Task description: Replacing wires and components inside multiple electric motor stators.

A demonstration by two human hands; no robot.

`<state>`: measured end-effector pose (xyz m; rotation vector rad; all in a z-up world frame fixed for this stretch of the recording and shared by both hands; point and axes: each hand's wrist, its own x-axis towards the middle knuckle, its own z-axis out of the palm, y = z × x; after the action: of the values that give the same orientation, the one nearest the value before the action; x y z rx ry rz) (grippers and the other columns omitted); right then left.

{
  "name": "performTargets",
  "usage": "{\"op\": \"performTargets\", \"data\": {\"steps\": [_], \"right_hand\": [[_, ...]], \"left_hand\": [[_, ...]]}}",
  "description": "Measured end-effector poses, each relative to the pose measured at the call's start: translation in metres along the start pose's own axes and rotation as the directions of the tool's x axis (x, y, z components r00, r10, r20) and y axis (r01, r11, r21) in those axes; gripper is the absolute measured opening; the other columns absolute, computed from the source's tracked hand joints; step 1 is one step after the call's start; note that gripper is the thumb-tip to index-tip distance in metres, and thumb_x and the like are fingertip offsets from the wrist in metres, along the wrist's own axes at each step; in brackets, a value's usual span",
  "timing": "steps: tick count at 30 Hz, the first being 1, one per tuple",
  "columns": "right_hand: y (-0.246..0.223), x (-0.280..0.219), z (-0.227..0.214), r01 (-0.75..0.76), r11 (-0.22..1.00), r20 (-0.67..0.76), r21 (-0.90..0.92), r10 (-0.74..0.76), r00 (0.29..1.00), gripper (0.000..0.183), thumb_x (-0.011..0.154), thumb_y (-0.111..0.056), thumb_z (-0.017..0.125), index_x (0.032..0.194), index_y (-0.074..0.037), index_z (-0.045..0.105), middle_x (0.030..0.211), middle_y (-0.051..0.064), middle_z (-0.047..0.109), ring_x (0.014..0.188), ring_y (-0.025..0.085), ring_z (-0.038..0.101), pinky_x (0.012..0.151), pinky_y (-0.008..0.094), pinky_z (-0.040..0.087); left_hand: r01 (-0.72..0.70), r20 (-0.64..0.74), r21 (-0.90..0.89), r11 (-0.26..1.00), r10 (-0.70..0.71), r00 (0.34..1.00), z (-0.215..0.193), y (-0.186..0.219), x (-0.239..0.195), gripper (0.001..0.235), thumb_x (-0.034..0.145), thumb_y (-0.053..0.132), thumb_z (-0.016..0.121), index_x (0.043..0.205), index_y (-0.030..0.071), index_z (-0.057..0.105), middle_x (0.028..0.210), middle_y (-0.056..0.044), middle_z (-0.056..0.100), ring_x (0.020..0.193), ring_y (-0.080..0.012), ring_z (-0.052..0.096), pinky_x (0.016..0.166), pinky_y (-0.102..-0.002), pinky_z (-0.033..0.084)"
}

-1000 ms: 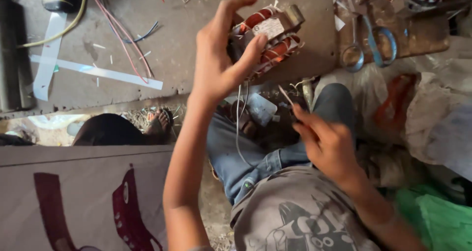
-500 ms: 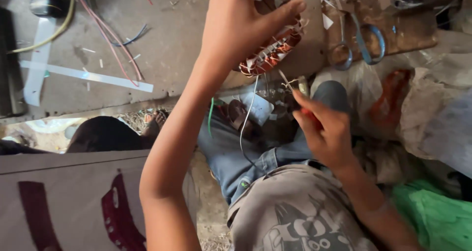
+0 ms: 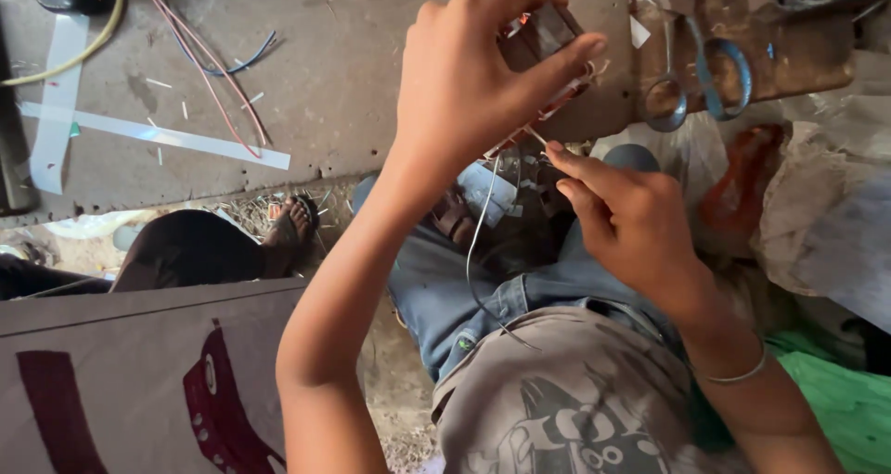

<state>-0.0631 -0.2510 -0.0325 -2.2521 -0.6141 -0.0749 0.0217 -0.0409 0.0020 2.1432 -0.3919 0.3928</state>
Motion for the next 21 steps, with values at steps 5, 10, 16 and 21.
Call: {"op": "performTargets", "data": {"steps": [5, 10, 16, 21], "right_hand": [[0.001, -0.001, 0.003, -0.048, 0.998, -0.034, 0.028, 0.049, 0.998, 0.035, 0.097, -0.002, 0.072, 0.132, -0.005, 0.070, 0.084, 0.018, 0.070, 0.057, 0.019, 0.062, 0.058, 0.033, 0.049], [0.022, 0.006, -0.006, -0.053, 0.984, 0.038, 0.168, 0.047, 0.998, 0.029, 0.097, 0.000, 0.069, 0.126, -0.002, 0.071, 0.106, 0.017, 0.076, 0.073, 0.013, 0.070, 0.065, 0.028, 0.053], [0.017, 0.018, -0.015, -0.054, 0.995, 0.156, 0.085, 0.041, 0.987, 0.028, 0.098, -0.004, 0.066, 0.125, -0.004, 0.072, 0.104, 0.015, 0.077, 0.080, 0.018, 0.076, 0.070, 0.029, 0.057], [0.019, 0.007, 0.030, 0.180, 0.965, -0.050, -0.193, -0.193, 0.980, 0.034, 0.101, -0.006, 0.062, 0.135, -0.006, 0.068, 0.100, 0.015, 0.076, 0.082, 0.033, 0.074, 0.073, 0.041, 0.059]], "left_hand": [[0.087, -0.018, -0.149, 0.985, -0.090, 0.996, -0.004, 0.007, -0.001, 0.043, 0.084, 0.049, 0.079, 0.104, 0.011, 0.074, 0.078, -0.004, 0.078, 0.070, -0.0185, 0.080, 0.069, -0.028, 0.061], [-0.037, -0.097, 0.023, 0.999, 0.039, 0.994, 0.004, -0.001, -0.004, 0.044, 0.086, 0.048, 0.086, 0.106, 0.010, 0.077, 0.095, -0.009, 0.080, 0.081, -0.0257, 0.079, 0.077, -0.036, 0.061], [-0.009, -0.044, -0.039, 0.999, 0.007, 0.999, 0.003, -0.004, -0.002, 0.045, 0.086, 0.049, 0.085, 0.106, 0.010, 0.076, 0.094, -0.008, 0.080, 0.080, -0.0235, 0.080, 0.076, -0.034, 0.062], [-0.096, -0.148, -0.017, 0.995, 0.093, 0.985, 0.003, -0.006, -0.001, 0.041, 0.087, 0.045, 0.086, 0.104, 0.010, 0.077, 0.090, -0.009, 0.078, 0.079, -0.0252, 0.078, 0.075, -0.035, 0.060]]}}
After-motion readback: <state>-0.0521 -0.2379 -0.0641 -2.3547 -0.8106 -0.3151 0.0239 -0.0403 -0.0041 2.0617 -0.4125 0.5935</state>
